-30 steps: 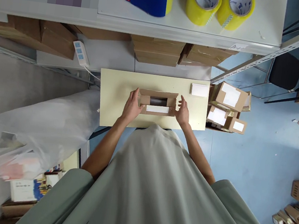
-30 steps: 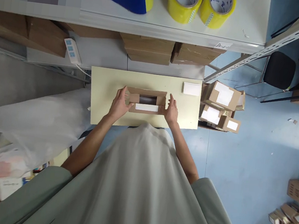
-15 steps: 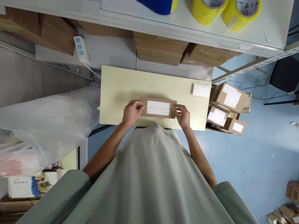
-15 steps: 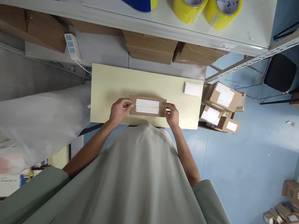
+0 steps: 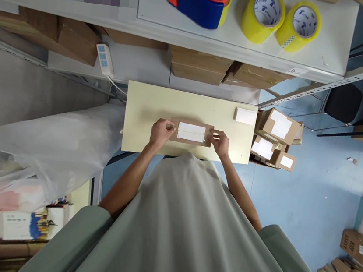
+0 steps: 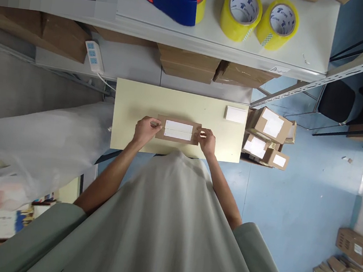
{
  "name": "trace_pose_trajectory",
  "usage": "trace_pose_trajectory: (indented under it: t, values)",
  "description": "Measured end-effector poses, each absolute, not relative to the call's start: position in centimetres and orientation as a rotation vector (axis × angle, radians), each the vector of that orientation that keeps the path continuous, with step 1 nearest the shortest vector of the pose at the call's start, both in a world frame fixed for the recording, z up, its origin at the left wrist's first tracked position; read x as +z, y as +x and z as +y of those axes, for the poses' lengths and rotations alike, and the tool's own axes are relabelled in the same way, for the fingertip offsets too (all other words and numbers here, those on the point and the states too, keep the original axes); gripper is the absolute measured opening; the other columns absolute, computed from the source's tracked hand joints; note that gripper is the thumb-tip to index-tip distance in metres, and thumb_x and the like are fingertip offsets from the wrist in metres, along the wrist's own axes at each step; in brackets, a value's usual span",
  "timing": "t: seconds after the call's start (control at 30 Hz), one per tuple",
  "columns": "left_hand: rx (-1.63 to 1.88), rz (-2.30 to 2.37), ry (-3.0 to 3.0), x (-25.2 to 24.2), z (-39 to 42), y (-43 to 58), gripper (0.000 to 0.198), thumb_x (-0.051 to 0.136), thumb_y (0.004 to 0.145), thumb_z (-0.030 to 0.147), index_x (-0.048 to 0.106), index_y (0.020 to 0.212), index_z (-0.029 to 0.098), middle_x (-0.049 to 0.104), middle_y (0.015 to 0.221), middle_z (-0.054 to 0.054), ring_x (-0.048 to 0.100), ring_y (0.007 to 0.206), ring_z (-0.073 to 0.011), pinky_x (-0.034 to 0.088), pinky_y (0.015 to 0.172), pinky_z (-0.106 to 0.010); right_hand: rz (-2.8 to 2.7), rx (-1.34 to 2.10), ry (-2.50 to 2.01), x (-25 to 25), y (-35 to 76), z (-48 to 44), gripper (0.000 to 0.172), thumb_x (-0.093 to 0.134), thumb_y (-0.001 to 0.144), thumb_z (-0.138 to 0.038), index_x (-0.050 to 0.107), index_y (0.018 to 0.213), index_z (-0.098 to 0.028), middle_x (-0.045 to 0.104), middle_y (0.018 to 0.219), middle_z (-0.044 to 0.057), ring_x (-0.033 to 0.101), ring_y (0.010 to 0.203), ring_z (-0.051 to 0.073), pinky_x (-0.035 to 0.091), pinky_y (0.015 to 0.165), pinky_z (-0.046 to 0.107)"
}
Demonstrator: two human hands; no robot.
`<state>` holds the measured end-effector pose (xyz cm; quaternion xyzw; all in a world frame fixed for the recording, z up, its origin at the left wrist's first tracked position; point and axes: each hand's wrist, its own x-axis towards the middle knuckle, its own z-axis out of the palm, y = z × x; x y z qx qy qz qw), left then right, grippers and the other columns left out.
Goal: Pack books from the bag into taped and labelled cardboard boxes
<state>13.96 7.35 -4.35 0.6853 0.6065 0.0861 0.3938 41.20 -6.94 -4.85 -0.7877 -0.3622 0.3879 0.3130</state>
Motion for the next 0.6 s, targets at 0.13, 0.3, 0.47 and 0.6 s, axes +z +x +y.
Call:
trace_pose_trajectory:
  t: [0.13,0.3,0.47,0.6]
  values:
    - [0.188,1.529,1.777,-5.0,8.1,14.7,0.012,0.075,0.089,0.016,0.081,0.097,0.022,0.08,0.119,-0.012,0.078,0.085,-0.0256,0.065,0.098,-0.045,-0.948,1.027,-2.196,-4.8,41.2,-5.6,0.019,0.069,0.092,-0.029,0.075,0.11,-0.025,0.083,0.127,0.007,0.083,0.098,0.024,0.071,0.089,0.042]
    - [0.116,1.516,1.801,-4.8,8.9,15.1,0.015,0.076,0.085,0.011,0.08,0.095,0.022,0.075,0.119,-0.015,0.077,0.096,-0.0316,0.063,0.105,-0.05,-0.917,1.102,-2.181,-4.5,41.7,-4.7,0.014,0.07,0.087,-0.025,0.072,0.102,-0.026,0.085,0.124,0.005,0.083,0.091,0.023,0.069,0.09,0.041]
    - [0.165,1.483,1.775,-4.6,8.1,14.1,0.01,0.073,0.093,0.02,0.079,0.1,0.023,0.077,0.121,-0.011,0.077,0.085,-0.0231,0.064,0.103,-0.043,-0.945,1.081,-2.174,-4.2,41.7,-5.1,0.015,0.072,0.088,-0.026,0.07,0.102,-0.026,0.084,0.126,0.005,0.084,0.096,0.024,0.069,0.094,0.046]
    - [0.24,1.469,1.743,-4.2,7.3,13.7,0.011,0.07,0.096,0.021,0.079,0.101,0.023,0.078,0.123,-0.011,0.077,0.085,-0.0219,0.064,0.102,-0.042,-1.105,1.02,-2.185,-3.5,41.3,-5.5,0.013,0.067,0.095,-0.027,0.071,0.107,-0.025,0.081,0.128,0.009,0.083,0.097,0.024,0.071,0.089,0.044]
